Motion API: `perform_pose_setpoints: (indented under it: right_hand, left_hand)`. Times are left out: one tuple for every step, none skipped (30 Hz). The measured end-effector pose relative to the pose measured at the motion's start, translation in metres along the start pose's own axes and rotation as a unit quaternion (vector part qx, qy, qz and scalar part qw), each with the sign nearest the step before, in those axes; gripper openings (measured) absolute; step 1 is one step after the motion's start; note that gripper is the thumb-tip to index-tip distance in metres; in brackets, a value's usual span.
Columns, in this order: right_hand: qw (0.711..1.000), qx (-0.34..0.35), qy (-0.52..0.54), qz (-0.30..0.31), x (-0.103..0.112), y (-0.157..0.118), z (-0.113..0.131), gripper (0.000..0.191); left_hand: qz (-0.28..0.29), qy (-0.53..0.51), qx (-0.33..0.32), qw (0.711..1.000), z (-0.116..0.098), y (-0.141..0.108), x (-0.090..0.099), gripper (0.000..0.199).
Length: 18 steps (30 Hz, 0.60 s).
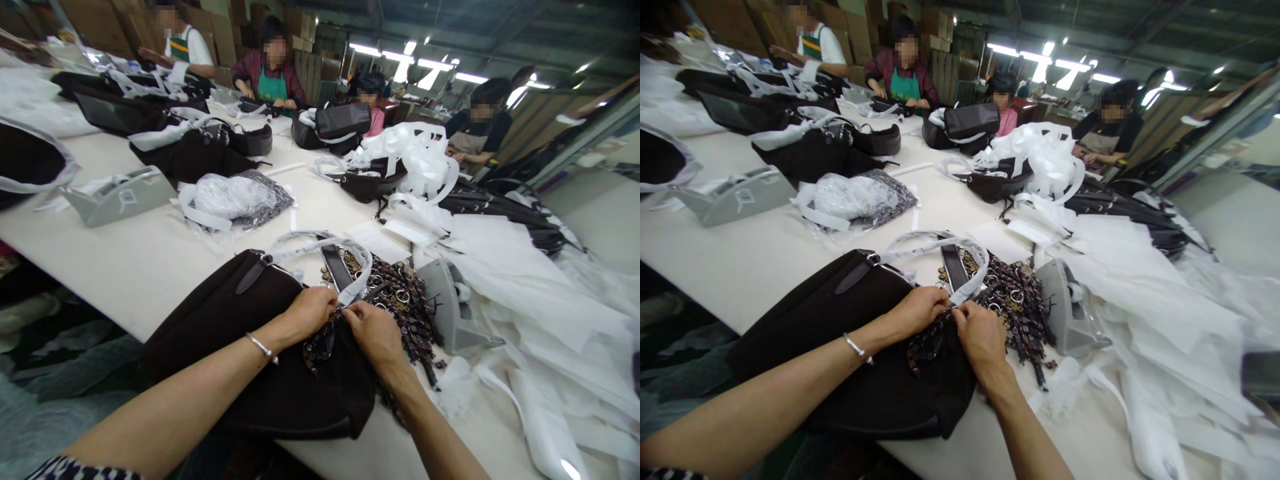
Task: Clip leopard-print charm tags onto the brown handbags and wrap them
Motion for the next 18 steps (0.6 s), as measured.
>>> perform_pose_setpoints:
  right_hand:
    - [1.000,0.004,0.008,0.005,0.000,0.002,0.001,0.022]
    - [1.000,0.005,0.011,0.010,0.000,0.004,0.003,0.021]
    - [1.000,0.005,0.010,0.014,0.000,0.006,0.003,0.021]
    - [1.000,0.004,0.008,0.017,0.000,0.006,0.003,0.021]
    - [1.000,0.004,0.008,0.019,-0.001,0.007,0.004,0.021]
    - [1.000,0.005,0.011,0.020,-0.002,0.007,0.004,0.021]
    - [1.000,0.007,0.016,0.020,-0.003,0.006,0.004,0.021]
    - [1.000,0.008,0.021,0.018,-0.004,0.006,0.003,0.021]
    - [1.000,0.008,0.025,0.016,-0.005,0.005,0.002,0.021]
    - [0.999,0.007,0.028,0.015,-0.006,0.004,0.001,0.022]
    - [0.999,0.005,0.029,0.015,-0.006,0.004,0.001,0.022]
    - [0.999,0.004,0.030,0.015,-0.007,0.004,0.000,0.021]
    - [0.999,0.002,0.029,0.016,-0.007,0.003,0.000,0.021]
    - [0.999,0.000,0.029,0.019,-0.007,0.003,-0.001,0.021]
    - [0.999,-0.003,0.028,0.021,-0.007,0.004,-0.001,0.021]
    - [0.999,-0.007,0.026,0.022,-0.007,0.004,-0.002,0.020]
    - [0.999,-0.012,0.024,0.023,-0.007,0.004,-0.002,0.020]
    - [0.999,-0.016,0.023,0.023,-0.006,0.004,-0.003,0.020]
  left_hand:
    - [0.000,0.007,-0.012,1.000,-0.003,0.001,0.002,0.013]
    - [0.000,0.014,-0.022,1.000,-0.006,0.001,0.004,0.014]
    - [0.001,0.020,-0.031,0.999,-0.008,0.002,0.006,0.014]
    - [0.003,0.026,-0.040,0.999,-0.010,0.003,0.007,0.014]
    - [0.004,0.032,-0.049,0.998,-0.012,0.003,0.008,0.014]
    - [0.005,0.038,-0.058,0.998,-0.013,0.004,0.009,0.014]
    - [0.005,0.044,-0.066,0.997,-0.014,0.004,0.009,0.014]
    - [0.005,0.050,-0.074,0.996,-0.015,0.005,0.008,0.014]
    - [0.005,0.056,-0.081,0.995,-0.016,0.005,0.008,0.014]
    - [0.004,0.061,-0.087,0.994,-0.016,0.004,0.007,0.015]
    - [0.004,0.065,-0.091,0.994,-0.017,0.004,0.006,0.015]
    - [0.004,0.068,-0.095,0.993,-0.017,0.004,0.005,0.015]
    - [0.004,0.071,-0.098,0.993,-0.018,0.003,0.005,0.016]
    - [0.005,0.073,-0.102,0.992,-0.018,0.002,0.004,0.016]
    - [0.006,0.076,-0.106,0.991,-0.019,0.002,0.003,0.016]
    - [0.007,0.079,-0.109,0.991,-0.020,0.001,0.003,0.017]
    - [0.008,0.082,-0.112,0.990,-0.021,0.000,0.002,0.018]
    - [0.008,0.085,-0.113,0.990,-0.021,-0.001,0.000,0.019]
Point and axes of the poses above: each hand's wrist, its own y-axis towards the middle knuckle, its own x-axis out of the back of the hand, z = x × y, the point moved 10 cm from there along y, towards the middle knuckle, and after that the axes turned 1 degree about z, right-handed, at the moved point
